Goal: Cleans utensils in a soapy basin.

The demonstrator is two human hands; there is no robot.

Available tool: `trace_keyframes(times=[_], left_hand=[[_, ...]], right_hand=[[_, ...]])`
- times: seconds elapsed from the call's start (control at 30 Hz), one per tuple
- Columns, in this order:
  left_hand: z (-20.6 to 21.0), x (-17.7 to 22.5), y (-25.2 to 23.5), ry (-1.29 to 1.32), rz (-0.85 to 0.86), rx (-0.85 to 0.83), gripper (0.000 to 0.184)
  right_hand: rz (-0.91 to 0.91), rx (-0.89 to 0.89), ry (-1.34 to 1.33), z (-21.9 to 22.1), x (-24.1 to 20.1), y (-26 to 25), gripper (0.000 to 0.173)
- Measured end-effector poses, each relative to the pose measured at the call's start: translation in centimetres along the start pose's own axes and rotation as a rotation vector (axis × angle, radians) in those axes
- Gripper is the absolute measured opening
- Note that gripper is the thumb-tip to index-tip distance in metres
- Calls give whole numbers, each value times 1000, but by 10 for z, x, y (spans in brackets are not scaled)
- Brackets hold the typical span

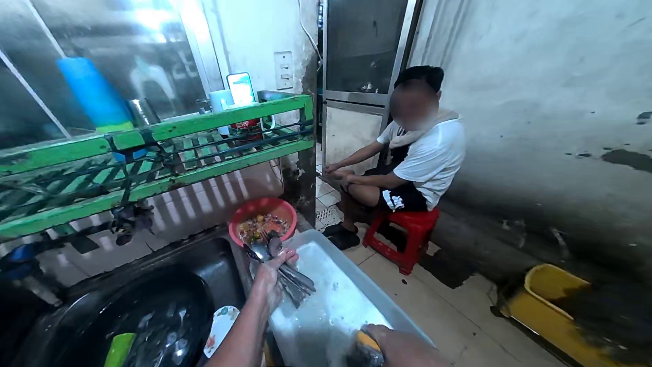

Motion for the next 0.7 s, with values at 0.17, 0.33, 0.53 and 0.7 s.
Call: trace_keyframes(times=[0.17,0.33,0.53,0.7], left_hand=[[14,13,15,36,-35,-61,21],[22,0,29,66,-79,-138,22],[20,-15,51,-27,-146,-214,23],[31,-33,76,-195,-199,-377,20]], right_hand=[[-20,15,-9,-1,0,-1,56],[-17,12,-12,-3,-1,4,61],[-270,288,-393,-30,-6,12,65],[-389,546,-689,-92,-30,24,37]])
Point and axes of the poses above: each hand's wrist, its own y-axis away from the middle knuckle, its own z-axis out of the palm, x = y × z, the point moved 8 cm from there along -y, towards the middle knuckle, and after that the axes turned 6 degrees about z, right-handed, at the moved point
